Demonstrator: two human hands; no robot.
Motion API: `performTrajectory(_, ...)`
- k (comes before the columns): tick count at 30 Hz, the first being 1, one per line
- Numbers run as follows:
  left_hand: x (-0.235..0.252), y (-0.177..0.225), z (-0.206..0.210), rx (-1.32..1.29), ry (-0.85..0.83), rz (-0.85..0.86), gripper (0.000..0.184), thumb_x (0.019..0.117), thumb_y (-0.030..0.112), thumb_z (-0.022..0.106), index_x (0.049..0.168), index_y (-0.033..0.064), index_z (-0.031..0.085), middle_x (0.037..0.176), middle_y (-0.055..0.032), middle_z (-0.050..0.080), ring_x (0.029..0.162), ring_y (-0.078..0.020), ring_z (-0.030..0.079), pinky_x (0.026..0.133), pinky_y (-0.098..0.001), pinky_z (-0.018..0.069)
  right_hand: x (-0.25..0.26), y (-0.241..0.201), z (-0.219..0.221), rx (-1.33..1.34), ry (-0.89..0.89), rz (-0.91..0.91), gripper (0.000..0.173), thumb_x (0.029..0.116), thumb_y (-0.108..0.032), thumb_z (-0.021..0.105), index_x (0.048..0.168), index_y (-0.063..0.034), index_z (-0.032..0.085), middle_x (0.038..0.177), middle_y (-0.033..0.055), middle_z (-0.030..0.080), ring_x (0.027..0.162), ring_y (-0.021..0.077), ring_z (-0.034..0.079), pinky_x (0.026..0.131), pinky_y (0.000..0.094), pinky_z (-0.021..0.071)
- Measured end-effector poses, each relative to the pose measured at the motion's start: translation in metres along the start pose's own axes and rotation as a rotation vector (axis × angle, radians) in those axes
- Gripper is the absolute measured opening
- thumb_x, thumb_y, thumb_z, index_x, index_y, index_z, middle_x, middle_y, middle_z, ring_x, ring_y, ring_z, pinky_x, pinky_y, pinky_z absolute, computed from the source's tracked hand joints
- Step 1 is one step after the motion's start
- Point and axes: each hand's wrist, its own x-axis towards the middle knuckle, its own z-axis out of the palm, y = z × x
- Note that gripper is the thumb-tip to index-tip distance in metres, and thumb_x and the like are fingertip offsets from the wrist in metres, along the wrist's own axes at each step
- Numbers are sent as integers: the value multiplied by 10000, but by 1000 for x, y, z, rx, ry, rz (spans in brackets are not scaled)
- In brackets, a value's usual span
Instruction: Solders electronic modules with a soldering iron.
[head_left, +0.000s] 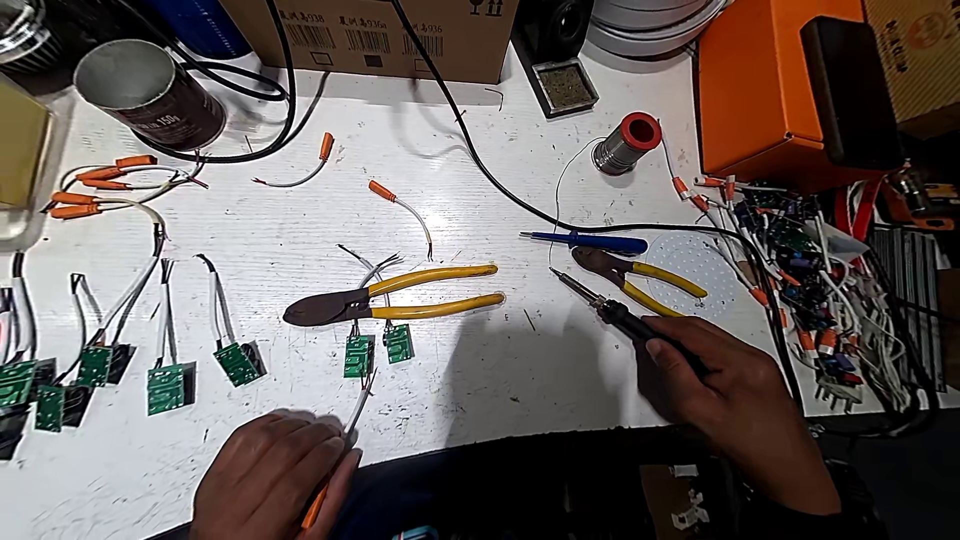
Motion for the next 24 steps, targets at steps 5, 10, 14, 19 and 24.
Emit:
performTrajectory(5,2,-4,-8,11,-38,78,130,978,225,650,1055,121,643,985,-65,697,954,-223,645,908,-371,497,0,6,3,208,-5,104,297,987,-238,546,1120,-89,766,996,3,727,844,-24,647,736,136,533)
performTrajectory(10,11,-6,-12,-37,-20,169,111,989,219,658,1031,121,628,901,-46,661,877,-208,631,871,-355,504,-4,5,3,414,19,160,250,976,-187,594,1121,-50,744,906,-20,728,717,-11,641,633,149,543)
performTrajectory(14,17,-11,-7,-86,-3,214,120,1015,223,601,1056,124,653,936,-45,680,901,-210,632,874,-354,502,-11,-2,-1,559,-36,191,235,975,-214,634,1122,-73,751,848,-49,730,678,13,650,602,164,548)
performTrajectory(19,27,-14,-4,-44,-21,258,165,1014,200,586,1142,128,660,946,-60,674,898,-229,632,858,-377,508,-23,-15,-1,686,-171,162,257,980,-299,671,1149,-127,760,854,-36,732,673,40,655,606,183,562)
performTrajectory(24,40,-13,-7,13,-65,283,154,1020,149,603,1147,95,671,919,-95,670,867,-260,632,837,-402,520,-31,-45,8,746,-383,119,212,998,-194,654,1187,-144,737,927,-97,730,765,-3,660,689,199,577)
